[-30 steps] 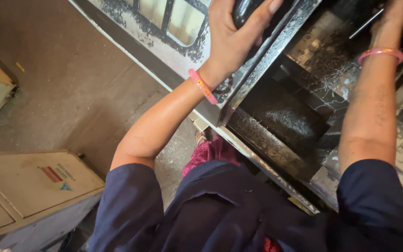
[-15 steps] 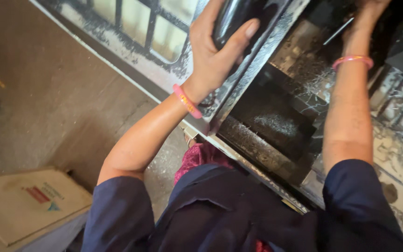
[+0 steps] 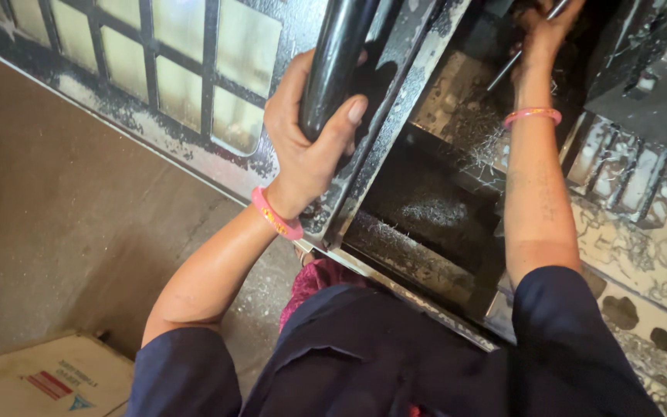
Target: The person repeatedly inserts cylindrical metal rods into a machine, closes the door, and operates a lever to process them. The person then removes the rods and places them into a blue bin. This cycle is repeated multiple times throughout the clip.
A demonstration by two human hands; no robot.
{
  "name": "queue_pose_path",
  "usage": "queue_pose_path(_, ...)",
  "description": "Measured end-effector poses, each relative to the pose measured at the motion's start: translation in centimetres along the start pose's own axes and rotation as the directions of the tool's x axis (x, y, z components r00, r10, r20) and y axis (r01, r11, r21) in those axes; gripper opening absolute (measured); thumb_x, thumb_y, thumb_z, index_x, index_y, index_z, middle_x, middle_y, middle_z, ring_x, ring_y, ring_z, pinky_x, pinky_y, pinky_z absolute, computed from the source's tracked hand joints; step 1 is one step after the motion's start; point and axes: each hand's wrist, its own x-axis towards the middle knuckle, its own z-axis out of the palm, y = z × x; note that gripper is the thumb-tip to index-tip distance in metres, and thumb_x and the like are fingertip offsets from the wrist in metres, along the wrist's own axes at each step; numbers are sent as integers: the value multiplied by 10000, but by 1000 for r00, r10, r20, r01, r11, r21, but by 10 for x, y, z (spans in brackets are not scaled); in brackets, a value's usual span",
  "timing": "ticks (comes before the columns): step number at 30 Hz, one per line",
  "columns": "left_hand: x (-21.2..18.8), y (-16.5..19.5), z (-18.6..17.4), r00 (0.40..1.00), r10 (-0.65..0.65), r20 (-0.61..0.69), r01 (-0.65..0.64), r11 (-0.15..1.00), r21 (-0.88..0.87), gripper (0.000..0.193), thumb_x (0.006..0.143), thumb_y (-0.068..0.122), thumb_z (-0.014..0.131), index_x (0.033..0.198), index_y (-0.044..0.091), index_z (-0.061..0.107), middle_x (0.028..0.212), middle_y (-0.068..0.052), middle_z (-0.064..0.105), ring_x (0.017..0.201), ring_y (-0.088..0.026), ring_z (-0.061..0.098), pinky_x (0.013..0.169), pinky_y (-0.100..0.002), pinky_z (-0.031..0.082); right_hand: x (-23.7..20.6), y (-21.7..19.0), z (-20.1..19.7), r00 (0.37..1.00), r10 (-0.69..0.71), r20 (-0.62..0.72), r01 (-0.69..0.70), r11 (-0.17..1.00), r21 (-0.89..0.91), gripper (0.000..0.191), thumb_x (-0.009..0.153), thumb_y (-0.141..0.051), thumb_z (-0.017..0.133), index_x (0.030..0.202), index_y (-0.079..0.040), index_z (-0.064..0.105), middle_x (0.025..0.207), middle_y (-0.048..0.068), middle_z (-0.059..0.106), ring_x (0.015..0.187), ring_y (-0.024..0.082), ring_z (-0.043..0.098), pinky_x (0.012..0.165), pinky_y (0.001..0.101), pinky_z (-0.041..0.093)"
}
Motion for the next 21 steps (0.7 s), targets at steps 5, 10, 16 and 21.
queue_pose_path(5, 0, 2, 1, 1000, -16, -9, 16, 999, -33, 422, 1025, 123, 735, 1385, -21, 569, 1122, -59, 721, 609, -42, 597, 561, -196, 499, -1, 1, -3, 1000, 19, 3, -19, 1000, -1, 1050, 904, 163, 590, 1678, -247, 10, 1358, 185, 707, 881, 187, 647, 632, 262, 501)
queue_pose_path(10, -1, 3, 2, 998, -59, -33, 58, 998, -27, 417, 995, 112, 735, 1359, -36, 596, 900, -12, 661, 592, -34, 569, 558, -188, 457, -5, -1, -1, 1000, 21, 0, -21, 996, -91, 1083, 865, 150, 585, 1657, -332, 25, 1394, 198, 720, 875, 190, 711, 525, 243, 480)
queue_pose_path(16, 0, -1, 1, 999, -31, -39, 31, 999, 19, 386, 1001, 112, 729, 1330, -45, 600, 861, -12, 651, 591, -42, 563, 615, -213, 456, 2, 3, -5, 998, -48, 47, 51, 998, -45, 1090, 887, 193, 554, 1676, -378, 64, 1378, 231, 703, 919, 153, 718, 609, 217, 509)
queue_pose_path(21, 3, -1, 1, 999, -21, -30, 22, 1000, 9, 384, 990, 112, 707, 1318, -51, 593, 829, -23, 658, 608, -52, 556, 581, -206, 444, 1, -2, -2, 999, -18, 33, 20, 997, -69, 1125, 838, 192, 570, 1644, -406, 62, 1406, 221, 701, 728, 142, 651, 467, 210, 434)
